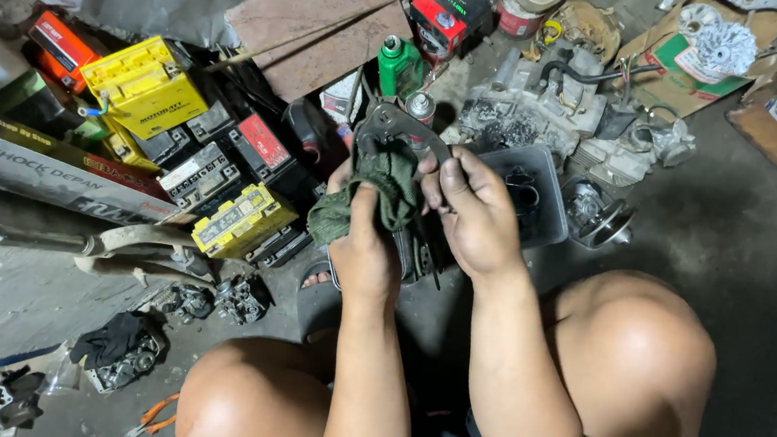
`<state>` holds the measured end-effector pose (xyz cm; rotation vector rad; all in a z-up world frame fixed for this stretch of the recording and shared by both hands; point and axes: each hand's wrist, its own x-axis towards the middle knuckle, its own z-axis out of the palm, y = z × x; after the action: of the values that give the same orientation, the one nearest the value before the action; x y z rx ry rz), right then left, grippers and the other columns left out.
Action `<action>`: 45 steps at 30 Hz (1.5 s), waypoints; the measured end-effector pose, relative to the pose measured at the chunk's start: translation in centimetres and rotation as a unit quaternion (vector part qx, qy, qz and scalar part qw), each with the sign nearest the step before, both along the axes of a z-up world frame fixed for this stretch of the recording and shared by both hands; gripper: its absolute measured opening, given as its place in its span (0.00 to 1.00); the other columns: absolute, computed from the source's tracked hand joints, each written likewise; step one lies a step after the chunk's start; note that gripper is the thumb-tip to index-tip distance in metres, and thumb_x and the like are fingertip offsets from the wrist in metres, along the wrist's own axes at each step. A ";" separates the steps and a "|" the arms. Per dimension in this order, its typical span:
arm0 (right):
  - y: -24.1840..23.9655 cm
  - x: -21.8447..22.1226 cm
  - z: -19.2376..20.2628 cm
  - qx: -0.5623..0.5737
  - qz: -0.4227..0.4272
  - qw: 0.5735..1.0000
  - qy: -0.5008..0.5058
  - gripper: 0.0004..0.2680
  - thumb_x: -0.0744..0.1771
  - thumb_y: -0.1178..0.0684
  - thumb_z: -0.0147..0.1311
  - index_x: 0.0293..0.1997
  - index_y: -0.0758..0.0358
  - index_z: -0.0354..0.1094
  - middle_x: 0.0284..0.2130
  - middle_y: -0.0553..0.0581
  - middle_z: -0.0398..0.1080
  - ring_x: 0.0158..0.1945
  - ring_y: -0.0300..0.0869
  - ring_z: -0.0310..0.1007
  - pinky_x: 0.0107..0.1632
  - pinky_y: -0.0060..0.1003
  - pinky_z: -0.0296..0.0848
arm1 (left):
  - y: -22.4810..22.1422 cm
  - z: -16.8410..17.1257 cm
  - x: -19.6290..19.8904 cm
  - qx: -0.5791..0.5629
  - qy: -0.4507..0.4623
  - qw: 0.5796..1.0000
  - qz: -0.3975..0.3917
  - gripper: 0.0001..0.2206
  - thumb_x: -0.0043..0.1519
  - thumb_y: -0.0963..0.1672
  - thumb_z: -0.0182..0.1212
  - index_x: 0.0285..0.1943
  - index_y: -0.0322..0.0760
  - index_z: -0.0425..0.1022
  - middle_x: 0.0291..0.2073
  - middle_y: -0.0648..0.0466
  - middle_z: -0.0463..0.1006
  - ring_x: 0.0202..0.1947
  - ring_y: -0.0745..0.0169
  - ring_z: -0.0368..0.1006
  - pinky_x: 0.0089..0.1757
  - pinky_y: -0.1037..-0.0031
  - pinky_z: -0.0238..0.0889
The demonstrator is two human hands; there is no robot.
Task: Cleaning and inspecting motorcycle brake pads using a cloth in a workshop environment.
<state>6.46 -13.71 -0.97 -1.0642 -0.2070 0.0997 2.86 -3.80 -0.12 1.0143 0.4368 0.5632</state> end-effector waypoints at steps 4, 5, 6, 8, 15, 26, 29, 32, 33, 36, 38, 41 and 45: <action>-0.8 0.2 -2.0 0.111 0.043 0.989 0.083 0.08 0.73 0.53 0.46 0.45 0.69 0.67 0.20 0.52 0.57 0.24 0.35 0.54 0.38 0.36 0.71 | -0.8 -1.0 0.2 -0.107 -0.036 0.994 -0.012 0.20 0.64 0.43 0.61 0.65 0.38 0.68 0.43 0.43 0.80 0.41 0.57 0.77 0.39 0.64 0.78; -1.0 0.3 -2.3 0.108 0.037 0.987 0.109 0.07 0.72 0.55 0.47 0.46 0.69 0.68 0.22 0.56 0.62 0.22 0.35 0.56 0.34 0.38 0.72 | -1.3 -0.1 -0.1 -0.107 -0.068 0.992 -0.001 0.21 0.64 0.43 0.61 0.66 0.35 0.69 0.43 0.41 0.80 0.42 0.57 0.77 0.43 0.61 0.77; -1.3 0.4 -2.6 0.105 0.031 0.985 0.134 0.06 0.70 0.56 0.49 0.46 0.69 0.69 0.25 0.60 0.67 0.21 0.36 0.58 0.31 0.40 0.73 | -1.9 0.8 -0.5 -0.108 -0.100 0.989 0.010 0.22 0.64 0.44 0.61 0.67 0.32 0.69 0.44 0.39 0.81 0.43 0.57 0.77 0.46 0.59 0.76; -1.3 0.6 -2.8 0.084 0.030 0.990 0.109 0.06 0.70 0.58 0.49 0.47 0.69 0.69 0.21 0.58 0.62 0.21 0.36 0.56 0.31 0.38 0.72 | -0.1 -2.6 -0.7 -0.059 -0.111 0.992 -0.022 0.24 0.62 0.42 0.64 0.68 0.29 0.67 0.44 0.36 0.81 0.44 0.55 0.77 0.47 0.58 0.75; -2.5 1.1 -2.7 0.023 0.042 0.997 0.063 0.05 0.71 0.61 0.47 0.44 0.71 0.70 0.18 0.57 0.59 0.21 0.36 0.55 0.28 0.33 0.67 | 1.6 -3.4 -0.8 0.207 -0.017 0.978 -0.013 0.17 0.57 0.42 0.74 0.54 0.33 0.79 0.40 0.45 0.83 0.45 0.63 0.78 0.52 0.62 0.72; -3.3 1.3 -2.4 -0.178 -0.056 0.982 -0.043 0.04 0.70 0.58 0.54 0.37 0.62 0.73 0.26 0.49 0.65 0.35 0.34 0.62 0.43 0.29 0.67 | 0.8 0.5 -0.2 0.257 -0.149 0.955 -0.017 0.09 0.53 0.38 0.76 0.33 0.30 0.76 0.31 0.46 0.76 0.36 0.56 0.73 0.46 0.60 0.68; -3.5 1.3 -3.0 -0.161 -0.065 0.984 -0.027 0.07 0.70 0.57 0.55 0.32 0.60 0.74 0.23 0.46 0.65 0.32 0.32 0.60 0.40 0.27 0.66 | 0.8 0.4 -0.2 0.280 -0.161 0.946 -0.042 0.10 0.55 0.40 0.75 0.31 0.29 0.75 0.30 0.44 0.76 0.33 0.51 0.73 0.44 0.59 0.67; -3.3 1.4 -3.2 -0.134 -0.066 0.989 0.017 0.08 0.69 0.57 0.58 0.29 0.58 0.74 0.19 0.44 0.63 0.24 0.29 0.57 0.30 0.24 0.62 | 0.7 0.0 -0.5 0.265 -0.133 0.953 -0.057 0.08 0.60 0.40 0.66 0.30 0.29 0.74 0.23 0.45 0.74 0.25 0.54 0.70 0.38 0.63 0.66; -3.2 1.4 -3.1 -0.131 -0.061 0.988 0.049 0.08 0.68 0.56 0.59 0.27 0.56 0.73 0.15 0.43 0.60 0.17 0.27 0.54 0.21 0.21 0.58 | 0.7 -0.3 -0.8 0.246 -0.102 0.962 -0.068 0.09 0.63 0.40 0.59 0.29 0.31 0.74 0.16 0.49 0.72 0.19 0.60 0.67 0.33 0.68 0.65; -3.3 1.3 -3.3 -0.137 -0.037 0.988 0.052 0.10 0.69 0.54 0.57 0.26 0.60 0.73 0.14 0.47 0.60 0.15 0.27 0.51 0.18 0.21 0.55 | -0.1 0.0 -1.6 0.239 0.006 0.971 -0.028 0.07 0.63 0.38 0.63 0.43 0.21 0.81 0.34 0.33 0.81 0.43 0.58 0.72 0.53 0.58 0.66; -2.8 1.4 -2.6 -0.093 -0.034 0.992 0.082 0.10 0.70 0.55 0.56 0.27 0.60 0.71 0.15 0.46 0.59 0.14 0.27 0.49 0.18 0.20 0.53 | 0.4 -1.0 -1.4 0.093 -0.020 0.993 -0.068 0.10 0.65 0.40 0.61 0.52 0.23 0.76 0.38 0.42 0.80 0.40 0.64 0.72 0.47 0.69 0.66; -2.5 1.0 -2.0 0.006 0.006 0.988 0.156 0.09 0.69 0.55 0.52 0.29 0.62 0.70 0.15 0.47 0.57 0.12 0.27 0.45 0.18 0.23 0.52 | -1.6 0.6 -0.9 -0.087 -0.003 0.996 0.021 0.14 0.65 0.42 0.62 0.53 0.21 0.74 0.41 0.44 0.80 0.42 0.63 0.74 0.47 0.69 0.67; -2.7 1.0 -3.2 0.090 0.099 0.963 0.235 0.04 0.66 0.61 0.48 0.32 0.68 0.67 0.15 0.52 0.52 0.08 0.29 0.44 0.15 0.31 0.54 | 0.3 0.8 -0.9 0.207 -0.018 0.975 -0.074 0.18 0.70 0.49 0.56 0.62 0.32 0.71 0.50 0.41 0.78 0.53 0.60 0.68 0.61 0.59 0.59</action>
<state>7.43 -16.45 -4.17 -0.8091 0.1084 0.5007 1.94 -3.48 0.70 1.4211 0.2103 0.5477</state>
